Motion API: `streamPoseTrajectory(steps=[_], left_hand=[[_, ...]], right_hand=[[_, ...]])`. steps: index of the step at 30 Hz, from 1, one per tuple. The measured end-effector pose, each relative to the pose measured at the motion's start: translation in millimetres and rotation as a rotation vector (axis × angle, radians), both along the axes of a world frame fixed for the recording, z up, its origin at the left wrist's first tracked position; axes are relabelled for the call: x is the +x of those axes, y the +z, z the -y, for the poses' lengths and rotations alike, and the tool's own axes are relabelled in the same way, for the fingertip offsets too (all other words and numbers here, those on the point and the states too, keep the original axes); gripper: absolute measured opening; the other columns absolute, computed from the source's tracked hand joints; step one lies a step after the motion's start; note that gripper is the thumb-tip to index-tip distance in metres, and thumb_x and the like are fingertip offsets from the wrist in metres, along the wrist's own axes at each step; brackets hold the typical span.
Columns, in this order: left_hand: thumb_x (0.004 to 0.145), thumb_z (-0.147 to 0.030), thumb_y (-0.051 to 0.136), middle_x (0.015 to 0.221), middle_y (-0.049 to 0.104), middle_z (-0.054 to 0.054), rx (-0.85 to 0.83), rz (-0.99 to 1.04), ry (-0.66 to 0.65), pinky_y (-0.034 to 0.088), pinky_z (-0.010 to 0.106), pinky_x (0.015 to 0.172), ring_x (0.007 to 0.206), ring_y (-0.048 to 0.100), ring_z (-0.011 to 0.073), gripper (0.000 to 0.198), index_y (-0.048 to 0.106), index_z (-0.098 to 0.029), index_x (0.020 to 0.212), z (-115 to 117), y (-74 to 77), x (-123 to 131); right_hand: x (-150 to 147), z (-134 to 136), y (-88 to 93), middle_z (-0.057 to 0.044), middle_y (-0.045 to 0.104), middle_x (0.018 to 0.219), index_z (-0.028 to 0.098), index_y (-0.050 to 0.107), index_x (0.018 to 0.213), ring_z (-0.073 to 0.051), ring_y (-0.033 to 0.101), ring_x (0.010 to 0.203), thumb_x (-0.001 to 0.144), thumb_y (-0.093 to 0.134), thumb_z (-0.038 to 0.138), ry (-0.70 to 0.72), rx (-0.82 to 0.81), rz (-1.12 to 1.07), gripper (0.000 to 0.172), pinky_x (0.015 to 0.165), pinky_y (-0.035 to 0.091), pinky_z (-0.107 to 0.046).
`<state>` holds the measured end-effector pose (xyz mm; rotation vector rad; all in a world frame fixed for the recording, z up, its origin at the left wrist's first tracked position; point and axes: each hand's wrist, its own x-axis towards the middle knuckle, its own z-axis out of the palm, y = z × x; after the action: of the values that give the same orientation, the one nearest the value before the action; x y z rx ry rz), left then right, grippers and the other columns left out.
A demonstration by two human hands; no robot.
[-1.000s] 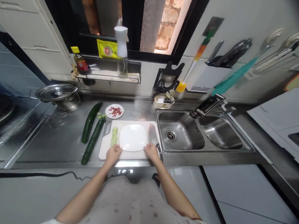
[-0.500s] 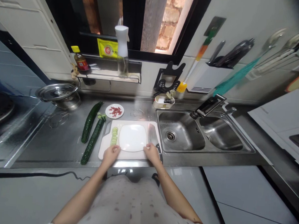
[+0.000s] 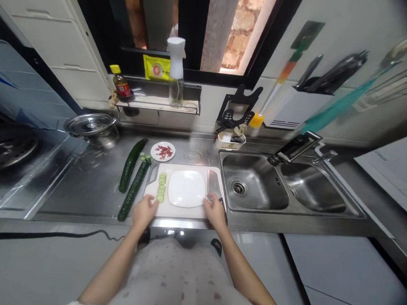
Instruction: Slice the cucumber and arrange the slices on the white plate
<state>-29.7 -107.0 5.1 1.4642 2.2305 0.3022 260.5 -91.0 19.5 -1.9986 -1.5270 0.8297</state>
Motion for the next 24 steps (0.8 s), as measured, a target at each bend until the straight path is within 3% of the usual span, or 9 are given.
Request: streamPoseTrajectory(steps=[11,24], left_hand=[[0.082,-0.056,0.048,0.094,0.071,0.010,-0.034,-0.102,-0.004,0.039,0.036,0.078,0.089,0.065,0.0298,0.043,0.064,-0.021,0.101,-7,1.1,12],[0.081,-0.051,0.052,0.093,0.071,0.008,-0.010,-0.046,0.043,0.038,0.034,0.075,0.088,0.065,0.0281,0.036,0.065,-0.022,0.098,-8,-5.0,13]], right_hand=[[-1,1,-5.8,0.000,0.059,0.062,0.010,0.060,0.122,-0.016,0.053,0.061,0.084,0.048,0.036,0.011,0.029,-0.015,0.048,0.060,0.038,-0.025],[-3,0,-3.7,0.000,0.058,0.061,0.011,0.062,0.121,-0.017,0.054,0.061,0.084,0.049,0.034,0.019,-0.003,0.011,0.045,0.061,0.038,-0.025]])
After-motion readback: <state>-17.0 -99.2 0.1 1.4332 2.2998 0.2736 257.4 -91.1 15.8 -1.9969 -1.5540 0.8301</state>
